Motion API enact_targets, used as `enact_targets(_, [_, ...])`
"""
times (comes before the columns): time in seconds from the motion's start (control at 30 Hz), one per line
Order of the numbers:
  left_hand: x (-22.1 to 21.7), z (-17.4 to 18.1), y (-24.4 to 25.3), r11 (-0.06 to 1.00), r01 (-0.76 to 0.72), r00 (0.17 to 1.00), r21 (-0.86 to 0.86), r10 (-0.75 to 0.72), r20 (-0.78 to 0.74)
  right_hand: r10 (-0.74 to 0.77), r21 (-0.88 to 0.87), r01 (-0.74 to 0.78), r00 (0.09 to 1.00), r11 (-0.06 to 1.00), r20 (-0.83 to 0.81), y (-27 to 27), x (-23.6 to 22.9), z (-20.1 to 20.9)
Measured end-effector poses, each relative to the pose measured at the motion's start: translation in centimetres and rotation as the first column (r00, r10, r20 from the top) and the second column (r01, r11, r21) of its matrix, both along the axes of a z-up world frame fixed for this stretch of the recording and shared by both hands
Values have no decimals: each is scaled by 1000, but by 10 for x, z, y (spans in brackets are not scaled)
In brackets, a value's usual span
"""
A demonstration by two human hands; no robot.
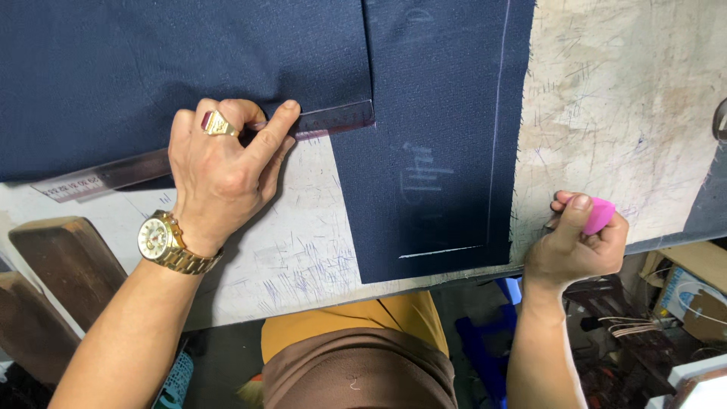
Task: The person measures and marks a piece of dark fabric using a ruler and tailor's chalk, then arranges and checks the internal lining of a garment before cutting into a marked section with shears.
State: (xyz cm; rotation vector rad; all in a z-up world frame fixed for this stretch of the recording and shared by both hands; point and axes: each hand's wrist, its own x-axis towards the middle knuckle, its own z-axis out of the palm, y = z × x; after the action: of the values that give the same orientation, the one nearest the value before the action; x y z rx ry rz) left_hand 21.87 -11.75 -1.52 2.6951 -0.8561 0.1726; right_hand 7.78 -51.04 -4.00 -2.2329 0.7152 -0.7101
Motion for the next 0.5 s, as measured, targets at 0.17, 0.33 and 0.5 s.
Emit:
enact_targets(0.17, [-1, -2, 2, 1000, 10, 999, -1, -10, 46, -33, 36, 33, 999, 999, -7, 2, 2, 1])
enact_targets(0.33, [0, -3, 3, 1000, 2, 998, 3, -2, 66, 11, 78, -15, 999, 997, 54, 4, 5, 0])
enact_targets(0.5, [0, 3, 2, 1000, -12, 995, 21, 10, 103, 127, 107, -144, 980, 984, 153, -4, 3, -5])
